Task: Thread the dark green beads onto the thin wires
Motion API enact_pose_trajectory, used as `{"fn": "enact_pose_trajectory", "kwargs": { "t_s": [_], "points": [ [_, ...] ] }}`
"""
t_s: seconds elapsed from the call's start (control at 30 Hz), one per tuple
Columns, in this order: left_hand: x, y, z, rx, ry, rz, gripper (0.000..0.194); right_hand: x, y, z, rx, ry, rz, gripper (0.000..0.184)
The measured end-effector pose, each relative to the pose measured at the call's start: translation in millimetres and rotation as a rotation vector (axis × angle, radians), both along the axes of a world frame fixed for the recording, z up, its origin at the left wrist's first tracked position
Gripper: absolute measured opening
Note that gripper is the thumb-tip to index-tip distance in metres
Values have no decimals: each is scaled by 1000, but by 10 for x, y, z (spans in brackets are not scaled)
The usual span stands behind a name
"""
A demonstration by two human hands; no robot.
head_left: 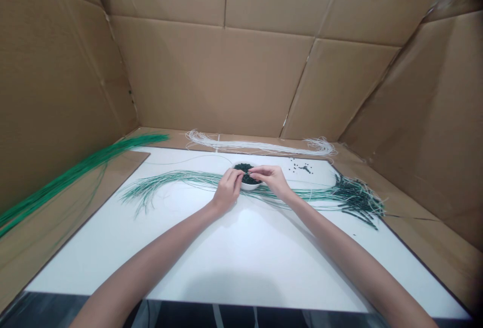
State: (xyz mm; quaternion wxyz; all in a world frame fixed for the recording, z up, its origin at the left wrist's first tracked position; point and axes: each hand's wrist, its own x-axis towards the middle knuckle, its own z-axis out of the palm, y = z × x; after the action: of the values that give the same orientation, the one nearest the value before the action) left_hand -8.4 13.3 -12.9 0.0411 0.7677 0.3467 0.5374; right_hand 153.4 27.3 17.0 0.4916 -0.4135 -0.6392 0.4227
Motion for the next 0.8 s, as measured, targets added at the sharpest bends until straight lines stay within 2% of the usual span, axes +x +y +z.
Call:
{"fn": "enact_pose_trajectory", "kwargs": {
  "t_s": [0.13,0.33,0.43,0.63,0.8],
  "points": [
    [2,11,-8,39,33,21,15,8,-7,-2,64,-83,0,23],
    [7,29,-35,83,81,15,16,28,-32,43,268,-355,-8,17],
    [7,25,-31,75,66,11,16,38,-18,47,234,-369,31,20],
    [10,22,-28,49,52,1,16,56,13,32,90,-258,123,26],
    [8,17,-24,43,52,-2,15,59,4,66,49,-205,141,28]
  ]
}}
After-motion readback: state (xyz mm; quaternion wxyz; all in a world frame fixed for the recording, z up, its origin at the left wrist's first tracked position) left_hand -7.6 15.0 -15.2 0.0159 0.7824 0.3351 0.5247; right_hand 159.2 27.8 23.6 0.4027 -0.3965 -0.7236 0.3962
